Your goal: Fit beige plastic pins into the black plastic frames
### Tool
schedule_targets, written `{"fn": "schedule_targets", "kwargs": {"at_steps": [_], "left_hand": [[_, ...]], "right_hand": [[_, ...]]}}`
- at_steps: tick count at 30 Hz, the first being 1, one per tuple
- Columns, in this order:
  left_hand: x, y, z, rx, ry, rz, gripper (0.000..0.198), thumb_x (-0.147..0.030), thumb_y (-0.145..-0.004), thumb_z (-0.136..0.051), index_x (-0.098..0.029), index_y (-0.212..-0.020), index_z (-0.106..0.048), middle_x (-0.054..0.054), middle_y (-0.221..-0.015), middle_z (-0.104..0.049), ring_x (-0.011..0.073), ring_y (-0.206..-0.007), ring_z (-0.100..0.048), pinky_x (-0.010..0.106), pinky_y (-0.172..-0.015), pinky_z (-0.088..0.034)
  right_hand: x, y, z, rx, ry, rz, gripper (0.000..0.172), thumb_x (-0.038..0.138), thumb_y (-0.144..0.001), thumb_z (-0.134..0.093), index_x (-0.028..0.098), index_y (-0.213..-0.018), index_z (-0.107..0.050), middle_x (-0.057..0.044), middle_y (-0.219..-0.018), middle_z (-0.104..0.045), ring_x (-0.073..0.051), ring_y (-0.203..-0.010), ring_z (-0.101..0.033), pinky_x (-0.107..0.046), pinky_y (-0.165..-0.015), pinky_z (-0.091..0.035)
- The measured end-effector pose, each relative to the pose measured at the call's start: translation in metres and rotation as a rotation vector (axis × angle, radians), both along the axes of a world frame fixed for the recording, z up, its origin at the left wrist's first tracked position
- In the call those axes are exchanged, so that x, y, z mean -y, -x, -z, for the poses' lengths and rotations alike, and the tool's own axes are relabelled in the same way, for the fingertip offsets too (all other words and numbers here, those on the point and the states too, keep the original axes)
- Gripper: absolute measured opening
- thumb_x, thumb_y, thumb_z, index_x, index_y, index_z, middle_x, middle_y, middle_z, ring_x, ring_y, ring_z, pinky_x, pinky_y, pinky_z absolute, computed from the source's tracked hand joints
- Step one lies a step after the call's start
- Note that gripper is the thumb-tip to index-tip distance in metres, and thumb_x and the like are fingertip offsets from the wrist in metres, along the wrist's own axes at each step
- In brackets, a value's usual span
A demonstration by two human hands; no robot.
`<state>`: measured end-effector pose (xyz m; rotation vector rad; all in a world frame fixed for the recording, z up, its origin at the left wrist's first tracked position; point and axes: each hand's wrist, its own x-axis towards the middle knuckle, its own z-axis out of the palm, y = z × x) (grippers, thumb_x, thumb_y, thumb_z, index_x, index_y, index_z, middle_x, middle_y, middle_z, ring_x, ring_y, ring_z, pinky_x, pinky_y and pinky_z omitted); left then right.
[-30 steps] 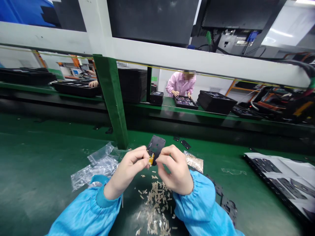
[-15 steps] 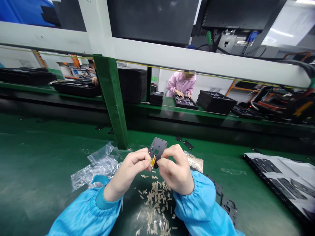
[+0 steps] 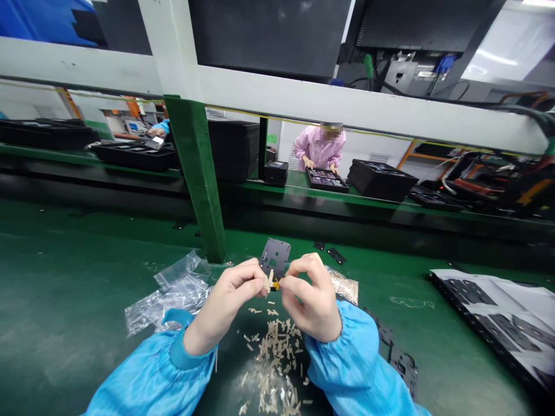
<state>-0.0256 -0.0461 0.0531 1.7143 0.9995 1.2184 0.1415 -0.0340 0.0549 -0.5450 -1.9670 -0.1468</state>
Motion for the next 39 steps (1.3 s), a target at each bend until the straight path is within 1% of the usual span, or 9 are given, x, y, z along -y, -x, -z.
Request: {"fn": "schedule_targets", "kwargs": {"at_steps": [3, 6, 8, 12, 16, 24, 30, 35, 39], "left_hand": [[0.001, -0.001, -0.001, -0.056, -0.078, -0.082, 0.024, -0.021, -0.081, -0.045, -0.018, -0.059, -0.054, -0.001, -0.064, -0.05, 0.0129, -0.064, -0.049, 0.025, -0.062, -0.039], [0.005, -0.004, -0.003, -0.169, -0.22, -0.21, 0.022, -0.018, -0.082, -0.046, -0.017, -0.065, -0.058, 0.0, -0.068, -0.054, 0.0121, -0.066, -0.052, 0.024, -0.063, -0.039], [0.009, -0.005, -0.004, -0.229, -0.319, -0.275, 0.02, -0.015, -0.082, -0.047, -0.016, -0.066, -0.06, 0.0, -0.068, -0.055, 0.0115, -0.066, -0.053, 0.023, -0.061, -0.04], [0.013, -0.009, -0.002, -0.289, -0.461, -0.352, 0.019, -0.012, -0.08, -0.047, -0.015, -0.068, -0.061, 0.001, -0.065, -0.054, 0.0109, -0.062, -0.053, 0.021, -0.057, -0.041], [0.015, -0.012, -0.001, -0.319, -0.528, -0.378, 0.018, -0.011, -0.079, -0.048, -0.014, -0.069, -0.063, 0.002, -0.066, -0.056, 0.0115, -0.061, -0.054, 0.021, -0.054, -0.043], [0.017, -0.015, 0.002, -0.355, -0.597, -0.393, 0.018, -0.01, -0.078, -0.048, -0.014, -0.069, -0.062, 0.005, -0.069, -0.061, 0.0137, -0.063, -0.057, 0.023, -0.055, -0.045], [0.018, -0.016, 0.004, -0.368, -0.638, -0.404, 0.017, -0.009, -0.079, -0.048, -0.015, -0.071, -0.062, 0.005, -0.071, -0.061, 0.014, -0.065, -0.058, 0.023, -0.058, -0.047], [0.018, -0.015, 0.002, -0.357, -0.644, -0.403, 0.016, -0.008, -0.078, -0.048, -0.015, -0.071, -0.061, 0.004, -0.069, -0.06, 0.0132, -0.064, -0.057, 0.023, -0.056, -0.046], [0.018, -0.014, 0.0, -0.322, -0.602, -0.375, 0.018, -0.009, -0.078, -0.047, -0.016, -0.069, -0.061, 0.004, -0.07, -0.06, 0.0132, -0.064, -0.057, 0.023, -0.056, -0.046]], "right_hand": [[0.001, 0.002, -0.002, -0.115, 0.165, 0.003, 0.016, 0.004, -0.075, -0.05, 0.019, -0.079, -0.051, -0.003, -0.076, -0.05, -0.015, -0.07, -0.048, -0.031, -0.062, -0.04], [0.002, 0.004, -0.005, -0.248, 0.386, -0.025, 0.011, 0.009, -0.077, -0.051, 0.019, -0.074, -0.049, -0.002, -0.074, -0.051, -0.015, -0.071, -0.051, -0.029, -0.063, -0.042], [0.002, 0.006, -0.005, -0.298, 0.501, -0.05, 0.012, 0.011, -0.078, -0.05, 0.019, -0.07, -0.048, -0.001, -0.072, -0.052, -0.015, -0.07, -0.052, -0.028, -0.063, -0.043], [0.003, 0.01, -0.002, -0.36, 0.61, -0.064, 0.012, 0.012, -0.079, -0.048, 0.019, -0.069, -0.047, -0.002, -0.073, -0.055, -0.014, -0.069, -0.055, -0.027, -0.063, -0.047], [0.006, 0.014, 0.002, -0.373, 0.569, -0.004, 0.013, 0.011, -0.078, -0.048, 0.02, -0.069, -0.046, -0.002, -0.075, -0.059, -0.013, -0.069, -0.057, -0.026, -0.063, -0.048], [0.007, 0.018, 0.004, -0.33, 0.37, 0.094, 0.015, 0.008, -0.076, -0.048, 0.02, -0.068, -0.044, 0.0, -0.069, -0.059, -0.013, -0.064, -0.057, -0.025, -0.059, -0.046], [0.008, 0.017, 0.007, -0.276, 0.255, 0.127, 0.013, 0.009, -0.078, -0.048, 0.019, -0.071, -0.046, -0.002, -0.072, -0.06, -0.013, -0.067, -0.058, -0.025, -0.06, -0.046], [0.011, 0.017, 0.005, -0.223, 0.258, 0.096, 0.011, 0.011, -0.08, -0.048, 0.019, -0.073, -0.048, -0.003, -0.074, -0.059, -0.014, -0.068, -0.057, -0.027, -0.06, -0.045], [0.012, 0.014, -0.002, -0.269, 0.405, 0.012, 0.013, 0.01, -0.08, -0.047, 0.019, -0.07, -0.048, -0.002, -0.072, -0.057, -0.014, -0.068, -0.055, -0.026, -0.061, -0.045]]}}
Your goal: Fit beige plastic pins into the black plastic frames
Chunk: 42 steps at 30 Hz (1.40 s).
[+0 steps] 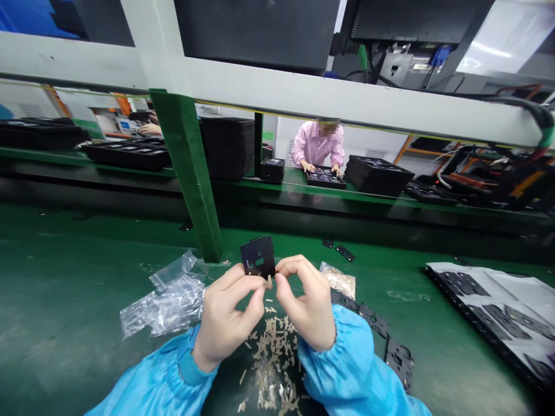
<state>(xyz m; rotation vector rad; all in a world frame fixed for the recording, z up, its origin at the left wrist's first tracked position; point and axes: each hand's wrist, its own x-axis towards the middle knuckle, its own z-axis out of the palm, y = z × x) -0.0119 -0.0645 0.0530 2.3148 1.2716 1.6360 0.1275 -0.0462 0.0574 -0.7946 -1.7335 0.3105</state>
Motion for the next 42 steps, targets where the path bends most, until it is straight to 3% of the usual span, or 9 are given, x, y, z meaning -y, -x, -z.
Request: {"fn": "schedule_targets", "kwargs": {"at_steps": [5, 10, 23, 42], "left_hand": [[-0.0009, 0.0015, -0.0003, 0.017, 0.055, 0.025, 0.018, -0.01, -0.079, -0.046, -0.016, -0.068, -0.06, 0.003, -0.07, -0.06, 0.0128, -0.063, -0.056, 0.023, -0.055, -0.045], [-0.0009, 0.0016, -0.0001, 0.024, 0.065, 0.037, 0.018, -0.01, -0.079, -0.046, -0.017, -0.068, -0.06, 0.003, -0.07, -0.059, 0.0124, -0.063, -0.056, 0.023, -0.055, -0.045], [0.0029, 0.0015, -0.0027, 0.06, 0.095, 0.069, 0.018, -0.01, -0.078, -0.046, -0.017, -0.067, -0.059, 0.002, -0.068, -0.058, 0.0127, -0.062, -0.056, 0.023, -0.054, -0.045], [-0.0008, 0.0073, -0.0006, 0.165, 0.199, 0.224, 0.019, -0.01, -0.081, -0.046, -0.019, -0.067, -0.056, -0.001, -0.069, -0.054, 0.0108, -0.064, -0.053, 0.022, -0.058, -0.041]], "right_hand": [[-0.0022, -0.0052, -0.0058, -0.087, 0.219, -0.139, 0.011, 0.014, -0.079, -0.048, 0.018, -0.069, -0.049, -0.001, -0.07, -0.055, -0.013, -0.066, -0.053, -0.026, -0.06, -0.046], [-0.0033, -0.0052, -0.0071, -0.135, 0.28, -0.173, 0.011, 0.015, -0.078, -0.049, 0.018, -0.067, -0.049, -0.001, -0.069, -0.054, -0.013, -0.065, -0.052, -0.025, -0.06, -0.045], [-0.0009, -0.0018, -0.0055, -0.153, 0.209, -0.134, 0.011, 0.013, -0.076, -0.049, 0.019, -0.066, -0.049, 0.0, -0.066, -0.054, -0.013, -0.063, -0.053, -0.025, -0.058, -0.045], [-0.0018, -0.0053, -0.0084, -0.101, 0.268, -0.138, 0.011, 0.013, -0.073, -0.048, 0.019, -0.065, -0.047, 0.0, -0.064, -0.052, -0.013, -0.06, -0.051, -0.026, -0.056, -0.044]]}}
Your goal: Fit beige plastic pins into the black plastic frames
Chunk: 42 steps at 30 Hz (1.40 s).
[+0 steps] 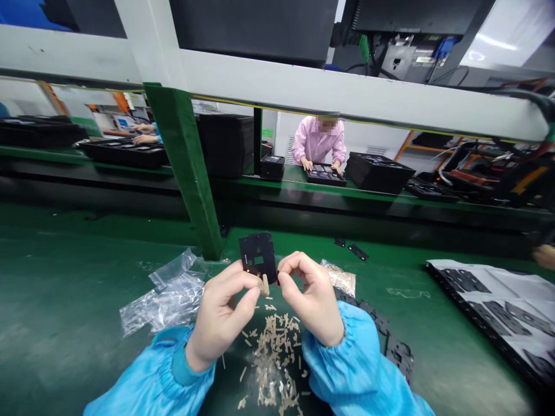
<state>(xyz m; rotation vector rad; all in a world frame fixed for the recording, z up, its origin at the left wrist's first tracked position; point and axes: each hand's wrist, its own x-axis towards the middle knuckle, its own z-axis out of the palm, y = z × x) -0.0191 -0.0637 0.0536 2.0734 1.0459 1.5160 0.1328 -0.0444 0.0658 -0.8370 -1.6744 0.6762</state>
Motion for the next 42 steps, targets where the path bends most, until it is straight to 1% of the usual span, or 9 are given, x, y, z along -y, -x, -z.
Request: {"fn": "schedule_targets", "kwargs": {"at_steps": [8, 12, 16, 20, 26, 29, 32, 34, 42], "left_hand": [[-0.001, 0.002, 0.01, 0.093, 0.031, 0.075, 0.019, -0.011, -0.082, -0.046, -0.02, -0.068, -0.056, -0.002, -0.07, -0.051, 0.0118, -0.065, -0.05, 0.024, -0.059, -0.039], [-0.006, 0.004, 0.016, 0.157, -0.012, 0.122, 0.02, -0.009, -0.081, -0.047, -0.02, -0.067, -0.056, -0.001, -0.068, -0.053, 0.0123, -0.063, -0.05, 0.025, -0.058, -0.04], [-0.011, 0.008, 0.022, 0.207, -0.018, 0.22, 0.02, -0.01, -0.08, -0.048, -0.02, -0.064, -0.057, 0.0, -0.065, -0.056, 0.0137, -0.064, -0.05, 0.025, -0.057, -0.041], [-0.013, 0.01, 0.023, 0.267, 0.014, 0.312, 0.019, -0.016, -0.08, -0.05, -0.022, -0.064, -0.06, 0.001, -0.063, -0.057, 0.0169, -0.067, -0.052, 0.03, -0.063, -0.041], [-0.012, 0.009, 0.02, 0.361, 0.149, 0.398, 0.027, -0.034, -0.08, -0.054, -0.022, -0.057, -0.063, 0.004, -0.057, -0.057, 0.0196, -0.062, -0.05, 0.033, -0.059, -0.04], [-0.01, 0.005, 0.016, 0.438, 0.235, 0.437, 0.029, -0.038, -0.076, -0.057, -0.022, -0.054, -0.064, 0.004, -0.055, -0.056, 0.0197, -0.061, -0.05, 0.034, -0.059, -0.039], [-0.007, -0.001, 0.011, 0.552, 0.316, 0.487, 0.027, -0.038, -0.072, -0.061, -0.021, -0.051, -0.064, 0.004, -0.054, -0.055, 0.0181, -0.058, -0.048, 0.033, -0.059, -0.039], [-0.005, -0.004, 0.007, 0.62, 0.371, 0.518, 0.026, -0.036, -0.071, -0.063, -0.021, -0.05, -0.064, 0.003, -0.053, -0.054, 0.0169, -0.056, -0.048, 0.031, -0.057, -0.038], [-0.002, -0.01, -0.003, 0.738, 0.585, 0.617, 0.019, -0.029, -0.067, -0.065, -0.017, -0.053, -0.066, 0.001, -0.053, -0.057, 0.0135, -0.057, -0.049, 0.025, -0.057, -0.038]], "right_hand": [[0.003, 0.004, 0.0, -0.057, 0.032, -0.002, 0.011, 0.012, -0.071, -0.046, 0.019, -0.063, -0.044, 0.001, -0.062, -0.051, -0.012, -0.059, -0.05, -0.025, -0.056, -0.043], [0.007, 0.004, -0.002, -0.067, 0.082, -0.03, 0.011, 0.012, -0.071, -0.046, 0.019, -0.063, -0.045, 0.001, -0.063, -0.051, -0.011, -0.059, -0.049, -0.024, -0.056, -0.042], [0.014, 0.004, -0.006, -0.079, 0.11, -0.075, 0.011, 0.012, -0.07, -0.046, 0.019, -0.062, -0.044, 0.002, -0.062, -0.049, -0.011, -0.058, -0.047, -0.023, -0.055, -0.041], [0.02, 0.004, -0.009, -0.092, 0.129, -0.14, 0.011, 0.014, -0.071, -0.048, 0.019, -0.062, -0.043, 0.002, -0.061, -0.048, -0.01, -0.057, -0.045, -0.023, -0.054, -0.039], [0.022, 0.002, -0.01, -0.14, 0.172, -0.224, 0.015, 0.016, -0.071, -0.052, 0.019, -0.061, -0.041, 0.002, -0.06, -0.046, -0.01, -0.056, -0.042, -0.023, -0.053, -0.036], [0.019, 0.001, -0.007, -0.215, 0.23, -0.343, 0.014, 0.018, -0.074, -0.054, 0.018, -0.065, -0.043, 0.002, -0.063, -0.046, -0.009, -0.057, -0.042, -0.022, -0.053, -0.035], [0.016, -0.001, -0.003, -0.293, 0.293, -0.485, 0.013, 0.024, -0.079, -0.054, 0.018, -0.072, -0.046, 0.002, -0.066, -0.047, -0.01, -0.059, -0.043, -0.023, -0.056, -0.036], [0.016, -0.001, -0.001, -0.303, 0.305, -0.529, 0.015, 0.029, -0.081, -0.055, 0.019, -0.074, -0.046, 0.002, -0.068, -0.048, -0.011, -0.062, -0.045, -0.025, -0.059, -0.037], [0.017, -0.004, -0.003, -0.17, 0.188, -0.458, 0.02, 0.032, -0.087, -0.048, 0.02, -0.072, -0.042, 0.001, -0.07, -0.046, -0.012, -0.063, -0.043, -0.027, -0.06, -0.035]]}}
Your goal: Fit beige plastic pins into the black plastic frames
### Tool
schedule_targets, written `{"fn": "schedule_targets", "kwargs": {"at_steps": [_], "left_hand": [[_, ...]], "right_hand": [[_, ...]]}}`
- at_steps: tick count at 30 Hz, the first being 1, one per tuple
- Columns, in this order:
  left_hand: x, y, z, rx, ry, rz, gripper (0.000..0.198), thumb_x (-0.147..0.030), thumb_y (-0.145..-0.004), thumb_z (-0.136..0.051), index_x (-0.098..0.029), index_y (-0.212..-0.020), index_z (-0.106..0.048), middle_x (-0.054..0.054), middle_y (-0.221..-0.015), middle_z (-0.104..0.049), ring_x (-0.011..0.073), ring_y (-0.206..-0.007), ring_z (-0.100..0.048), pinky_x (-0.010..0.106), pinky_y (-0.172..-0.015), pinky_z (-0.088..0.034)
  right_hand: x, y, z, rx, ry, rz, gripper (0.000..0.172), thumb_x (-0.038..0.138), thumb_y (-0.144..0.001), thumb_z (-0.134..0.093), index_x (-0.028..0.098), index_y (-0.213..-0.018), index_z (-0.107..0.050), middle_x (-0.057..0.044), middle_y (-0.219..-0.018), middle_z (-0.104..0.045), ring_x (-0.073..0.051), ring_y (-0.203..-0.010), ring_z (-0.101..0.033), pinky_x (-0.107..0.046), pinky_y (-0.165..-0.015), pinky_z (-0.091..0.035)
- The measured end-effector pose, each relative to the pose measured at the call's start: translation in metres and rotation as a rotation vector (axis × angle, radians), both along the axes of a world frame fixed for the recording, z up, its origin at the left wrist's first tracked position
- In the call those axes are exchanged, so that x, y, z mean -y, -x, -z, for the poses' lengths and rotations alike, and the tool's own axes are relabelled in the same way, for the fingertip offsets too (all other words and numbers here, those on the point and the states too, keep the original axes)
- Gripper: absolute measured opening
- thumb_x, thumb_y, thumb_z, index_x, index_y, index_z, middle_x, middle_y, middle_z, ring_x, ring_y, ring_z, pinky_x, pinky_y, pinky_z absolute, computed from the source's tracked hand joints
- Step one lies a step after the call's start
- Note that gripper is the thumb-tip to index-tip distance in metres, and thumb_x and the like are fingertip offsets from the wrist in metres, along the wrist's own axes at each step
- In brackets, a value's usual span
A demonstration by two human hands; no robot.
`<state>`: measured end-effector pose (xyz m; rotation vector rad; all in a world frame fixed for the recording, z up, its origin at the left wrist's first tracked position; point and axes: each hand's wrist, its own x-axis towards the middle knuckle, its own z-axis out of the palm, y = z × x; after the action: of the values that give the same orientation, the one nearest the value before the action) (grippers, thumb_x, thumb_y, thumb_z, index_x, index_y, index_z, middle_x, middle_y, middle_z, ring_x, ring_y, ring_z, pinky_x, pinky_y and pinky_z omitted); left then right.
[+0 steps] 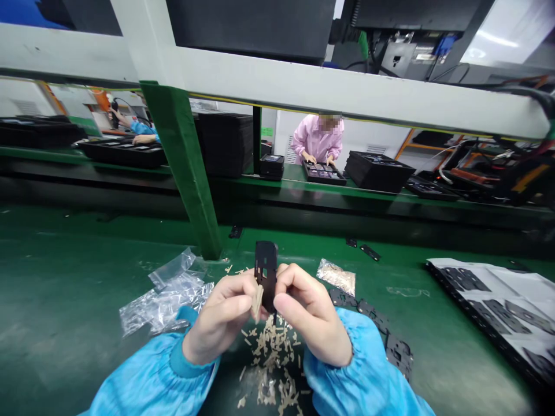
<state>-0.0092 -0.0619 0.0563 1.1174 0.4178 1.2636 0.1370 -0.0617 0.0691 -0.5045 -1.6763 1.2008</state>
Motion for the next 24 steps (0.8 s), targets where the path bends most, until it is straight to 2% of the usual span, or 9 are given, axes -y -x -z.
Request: {"fn": "schedule_targets", "kwargs": {"at_steps": [5, 11, 16, 20, 24], "left_hand": [[0.007, -0.002, -0.004, 0.065, 0.172, 0.049, 0.016, -0.024, -0.067, -0.063, -0.015, -0.054, -0.065, 0.0, -0.054, -0.058, 0.0109, -0.056, -0.051, 0.021, -0.057, -0.041], [0.013, -0.003, -0.008, 0.113, 0.302, 0.023, 0.018, -0.021, -0.068, -0.061, -0.013, -0.052, -0.062, 0.0, -0.054, -0.058, 0.0097, -0.056, -0.053, 0.019, -0.057, -0.043], [0.015, -0.004, -0.008, 0.134, 0.335, 0.012, 0.018, -0.02, -0.07, -0.06, -0.013, -0.054, -0.063, 0.0, -0.054, -0.056, 0.0095, -0.057, -0.054, 0.018, -0.059, -0.044], [0.016, -0.004, -0.01, 0.148, 0.354, -0.011, 0.018, -0.019, -0.071, -0.059, -0.014, -0.054, -0.063, 0.0, -0.055, -0.055, 0.0099, -0.057, -0.054, 0.019, -0.06, -0.045], [0.017, -0.005, -0.009, 0.138, 0.367, -0.036, 0.02, -0.02, -0.074, -0.057, -0.014, -0.056, -0.063, 0.0, -0.058, -0.055, 0.0105, -0.06, -0.054, 0.02, -0.062, -0.046]], "right_hand": [[-0.002, -0.001, 0.004, 0.083, -0.109, 0.05, 0.016, 0.03, -0.09, -0.04, 0.021, -0.076, -0.038, -0.001, -0.073, -0.045, -0.013, -0.064, -0.043, -0.029, -0.061, -0.037], [-0.008, -0.001, 0.005, 0.142, -0.263, 0.108, 0.011, 0.024, -0.09, -0.036, 0.021, -0.079, -0.036, 0.0, -0.074, -0.041, -0.012, -0.065, -0.042, -0.027, -0.059, -0.037], [-0.012, 0.001, 0.007, 0.21, -0.474, 0.267, 0.011, 0.028, -0.091, -0.035, 0.021, -0.082, -0.037, 0.0, -0.072, -0.04, -0.013, -0.063, -0.041, -0.026, -0.056, -0.036], [-0.016, 0.002, 0.01, 0.239, -0.687, 0.42, 0.02, 0.038, -0.094, -0.032, 0.022, -0.084, -0.039, -0.001, -0.07, -0.044, -0.015, -0.064, -0.044, -0.028, -0.056, -0.037], [-0.021, 0.001, 0.013, 0.319, -0.852, 0.512, 0.019, 0.038, -0.094, -0.031, 0.021, -0.092, -0.04, -0.003, -0.073, -0.049, -0.016, -0.063, -0.045, -0.029, -0.056, -0.038]]}}
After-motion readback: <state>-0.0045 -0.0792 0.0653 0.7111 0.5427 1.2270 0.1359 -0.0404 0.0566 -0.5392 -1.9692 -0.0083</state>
